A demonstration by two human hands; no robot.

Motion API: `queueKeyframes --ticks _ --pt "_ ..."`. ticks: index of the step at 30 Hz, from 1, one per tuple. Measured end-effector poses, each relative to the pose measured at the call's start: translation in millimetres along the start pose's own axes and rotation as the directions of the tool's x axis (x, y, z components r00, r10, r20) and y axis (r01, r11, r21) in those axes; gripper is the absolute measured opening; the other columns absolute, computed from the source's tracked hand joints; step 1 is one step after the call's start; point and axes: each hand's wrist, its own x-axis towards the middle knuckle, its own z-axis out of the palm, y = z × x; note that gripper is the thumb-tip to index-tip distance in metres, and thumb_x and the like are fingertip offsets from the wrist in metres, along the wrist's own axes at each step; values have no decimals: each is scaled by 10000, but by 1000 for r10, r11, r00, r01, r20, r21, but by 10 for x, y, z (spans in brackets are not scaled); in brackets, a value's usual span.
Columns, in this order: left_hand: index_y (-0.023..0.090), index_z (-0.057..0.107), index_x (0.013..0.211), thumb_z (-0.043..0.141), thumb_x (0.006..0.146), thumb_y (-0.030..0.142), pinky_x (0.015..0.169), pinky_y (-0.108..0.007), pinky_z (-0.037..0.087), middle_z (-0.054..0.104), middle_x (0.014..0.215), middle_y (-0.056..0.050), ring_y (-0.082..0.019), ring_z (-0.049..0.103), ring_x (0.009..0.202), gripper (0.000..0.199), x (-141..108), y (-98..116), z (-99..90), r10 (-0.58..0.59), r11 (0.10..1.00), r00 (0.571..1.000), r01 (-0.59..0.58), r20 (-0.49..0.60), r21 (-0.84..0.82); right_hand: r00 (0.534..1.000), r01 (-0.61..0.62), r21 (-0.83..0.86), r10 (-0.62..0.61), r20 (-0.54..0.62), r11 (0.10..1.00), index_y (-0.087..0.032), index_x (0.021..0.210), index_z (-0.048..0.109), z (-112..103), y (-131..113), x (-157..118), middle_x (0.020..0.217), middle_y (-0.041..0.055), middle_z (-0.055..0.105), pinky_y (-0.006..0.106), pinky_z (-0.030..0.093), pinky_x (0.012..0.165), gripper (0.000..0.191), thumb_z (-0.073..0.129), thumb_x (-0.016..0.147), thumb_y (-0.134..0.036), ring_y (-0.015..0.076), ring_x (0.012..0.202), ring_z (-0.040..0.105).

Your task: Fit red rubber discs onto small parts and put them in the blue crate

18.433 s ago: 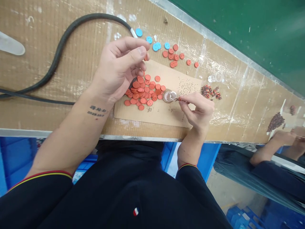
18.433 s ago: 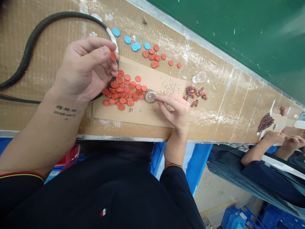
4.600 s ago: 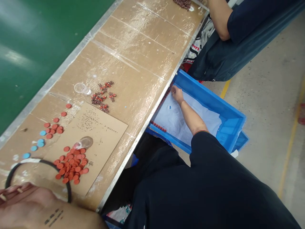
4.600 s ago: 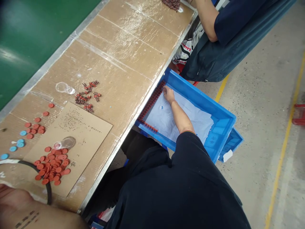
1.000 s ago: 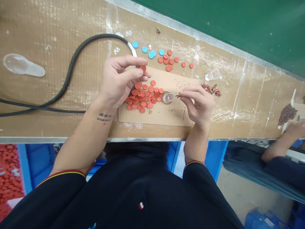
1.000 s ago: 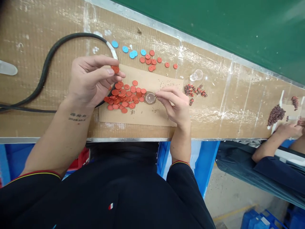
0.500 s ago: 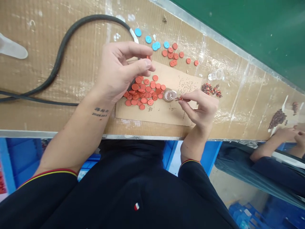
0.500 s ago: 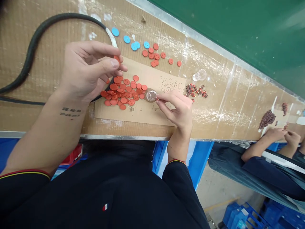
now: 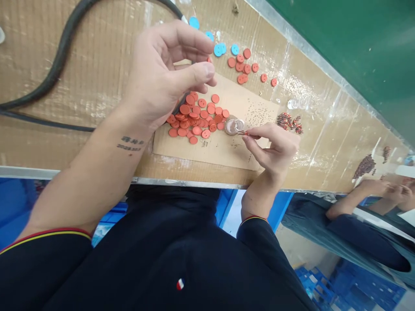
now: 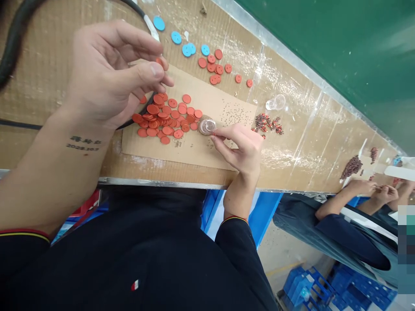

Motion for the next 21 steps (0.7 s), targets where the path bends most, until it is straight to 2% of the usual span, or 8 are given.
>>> queueKeyframes --ticks 4,10,21 --pt "168 793 890 803 743 47 522 -179 555 748 775 35 -112 747 664 190 6 -6 12 19 1000 1000 -19 -20 -7 1000 -24 -66 25 17 998 -240 838 739 2 9 -14 692 -28 759 289 565 569 111 718 946 -229 134 599 704" --pt "182 802 887 874 707 69 502 -171 539 744 775 32 -110 741 663 224 14 -39 -4 53 998 998 -53 -15 16 999 -18 -82 20 30 996 -243 857 744 -6 8 -15 686 -35 757 285 561 564 106 705 954 -234 127 595 701" --pt "124 750 911 751 761 35 560 -199 538 728 794 39 -98 738 690 174 -6 24 31 10 999 1000 -10 -2 45 999 0 -81 3 37 997 -272 858 737 -13 -6 1 713 -38 781 298 584 553 114 718 952 -210 138 596 724"
